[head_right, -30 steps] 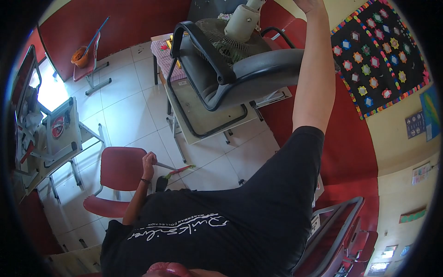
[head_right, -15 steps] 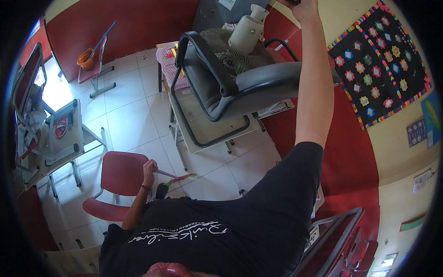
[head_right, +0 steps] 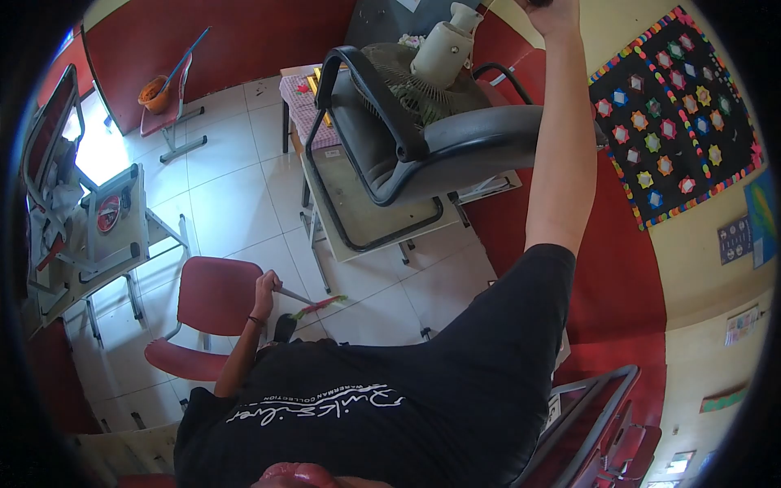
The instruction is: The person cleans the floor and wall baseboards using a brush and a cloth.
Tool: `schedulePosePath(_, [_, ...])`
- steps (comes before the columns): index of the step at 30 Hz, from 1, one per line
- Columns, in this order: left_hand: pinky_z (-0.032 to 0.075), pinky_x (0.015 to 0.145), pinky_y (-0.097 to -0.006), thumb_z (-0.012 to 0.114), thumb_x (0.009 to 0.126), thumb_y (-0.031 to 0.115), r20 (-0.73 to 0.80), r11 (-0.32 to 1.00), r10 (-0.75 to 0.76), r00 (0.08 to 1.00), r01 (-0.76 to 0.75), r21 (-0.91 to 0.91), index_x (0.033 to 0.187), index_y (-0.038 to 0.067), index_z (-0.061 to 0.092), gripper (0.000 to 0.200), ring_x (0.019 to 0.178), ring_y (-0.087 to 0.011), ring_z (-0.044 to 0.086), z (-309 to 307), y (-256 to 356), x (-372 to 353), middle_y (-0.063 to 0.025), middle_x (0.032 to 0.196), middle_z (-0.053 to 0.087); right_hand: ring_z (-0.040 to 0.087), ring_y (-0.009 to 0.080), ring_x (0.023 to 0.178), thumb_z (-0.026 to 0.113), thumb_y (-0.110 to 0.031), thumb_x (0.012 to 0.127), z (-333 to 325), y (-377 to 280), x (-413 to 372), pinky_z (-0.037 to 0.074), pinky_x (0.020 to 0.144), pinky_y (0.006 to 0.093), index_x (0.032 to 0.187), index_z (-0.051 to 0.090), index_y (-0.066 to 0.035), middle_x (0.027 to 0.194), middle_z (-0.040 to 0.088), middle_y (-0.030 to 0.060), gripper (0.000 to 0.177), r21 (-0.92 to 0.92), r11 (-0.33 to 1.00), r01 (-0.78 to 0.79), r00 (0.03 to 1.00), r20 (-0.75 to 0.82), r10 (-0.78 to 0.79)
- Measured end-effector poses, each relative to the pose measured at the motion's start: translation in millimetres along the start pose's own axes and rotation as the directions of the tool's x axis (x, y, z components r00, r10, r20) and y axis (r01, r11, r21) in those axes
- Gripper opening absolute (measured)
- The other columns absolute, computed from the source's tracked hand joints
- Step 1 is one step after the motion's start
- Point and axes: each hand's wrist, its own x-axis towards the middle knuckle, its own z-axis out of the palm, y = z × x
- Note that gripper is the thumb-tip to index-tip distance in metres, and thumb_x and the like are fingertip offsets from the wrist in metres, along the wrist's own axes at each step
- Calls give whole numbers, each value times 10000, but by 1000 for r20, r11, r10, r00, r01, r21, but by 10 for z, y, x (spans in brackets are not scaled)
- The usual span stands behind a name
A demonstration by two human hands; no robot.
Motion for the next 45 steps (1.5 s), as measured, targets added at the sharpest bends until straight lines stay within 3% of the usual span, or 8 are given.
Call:
schedulePosePath(4, [263, 521, -256, 448, 962, 244, 127, 996, -69, 990, 76, -53, 627, 58, 438, 384, 559, -71, 323, 194, 101, -105, 25, 587, 367, 583, 279, 942, 599, -35, 845, -335, 59, 299, 583, 812, 385, 1025, 541, -18, 1002, 577, 142, 190, 39, 999, 14, 1000, 10, -14])
schedulePosePath(10, [241, 505, -262, 513, 918, 225, 370, 982, -180, 911, 144, 122, 606, 53, 414, 370, 557, -53, 306, 591, 443, -170, 50, 583, 360, 566, 302, 951, 566, -7, 858, -560, 150, 505, 590, 806, 401, 1016, 514, 21, 1064, 540, 169, 169, 7, 1000, -5, 1000, -17, 5])
schedulePosePath(18, [222, 507, -258, 455, 960, 186, 231, 980, -163, 959, 185, -73, 593, 78, 376, 390, 547, -54, 266, 487, 56, -201, 44, 582, 337, 548, 314, 1049, 545, -136, 931, -10, -16, -7, 576, 820, 428, 1140, 480, -3, 1167, 535, 184, 257, 69, 998, 6, 991, -132, 3])
schedulePosePath(20, [222, 508, -257, 452, 963, 192, 209, 986, -137, 968, 154, -69, 599, 77, 377, 390, 549, -55, 268, 442, 38, -182, 43, 582, 335, 543, 316, 1074, 532, -167, 945, -89, -37, -4, 569, 829, 444, 1187, 470, -19, 1193, 538, 177, 290, 119, 993, -5, 996, 89, -6])
schedulePosePath(24, [219, 506, -258, 442, 972, 214, 83, 992, -90, 993, 96, -77, 612, 86, 371, 388, 545, -57, 266, 321, -3, -92, 43, 578, 326, 558, 299, 1068, 536, -173, 950, -168, -10, 72, 581, 796, 405, 1195, 483, -30, 1190, 549, 167, 289, 148, 989, -7, 998, 62, -3])
schedulePosePath(26, [217, 506, -258, 440, 972, 220, 45, 990, -99, 994, 103, -92, 616, 93, 370, 385, 543, -58, 264, 202, -42, -45, 44, 578, 322, 587, 262, 1026, 581, -143, 926, -81, -11, 86, 590, 750, 354, 1186, 504, -38, 1149, 576, 139, 290, -109, 994, -8, 993, -119, -5])
schedulePosePath(32, [216, 504, -259, 466, 960, 247, -86, 982, -129, 988, 115, -151, 632, 109, 383, 365, 530, -66, 266, 22, 2, -4, 43, 577, 321, 616, 216, 940, 653, -55, 852, -11, -21, -16, 596, 716, 322, 1150, 529, -40, 1077, 602, 97, 323, -311, 948, 71, 997, 35, -63])
schedulePosePath(45, [225, 521, -254, 447, 919, 185, 123, 975, -124, 985, 144, -171, 599, 90, 393, 338, 551, -63, 277, 497, 220, 46, 44, 581, 340, 602, 293, 992, 516, 68, 796, -5, -23, -15, 603, 837, 364, 1224, 419, 43, 1126, 537, 166, 440, -196, 972, 130, 983, 151, -101])
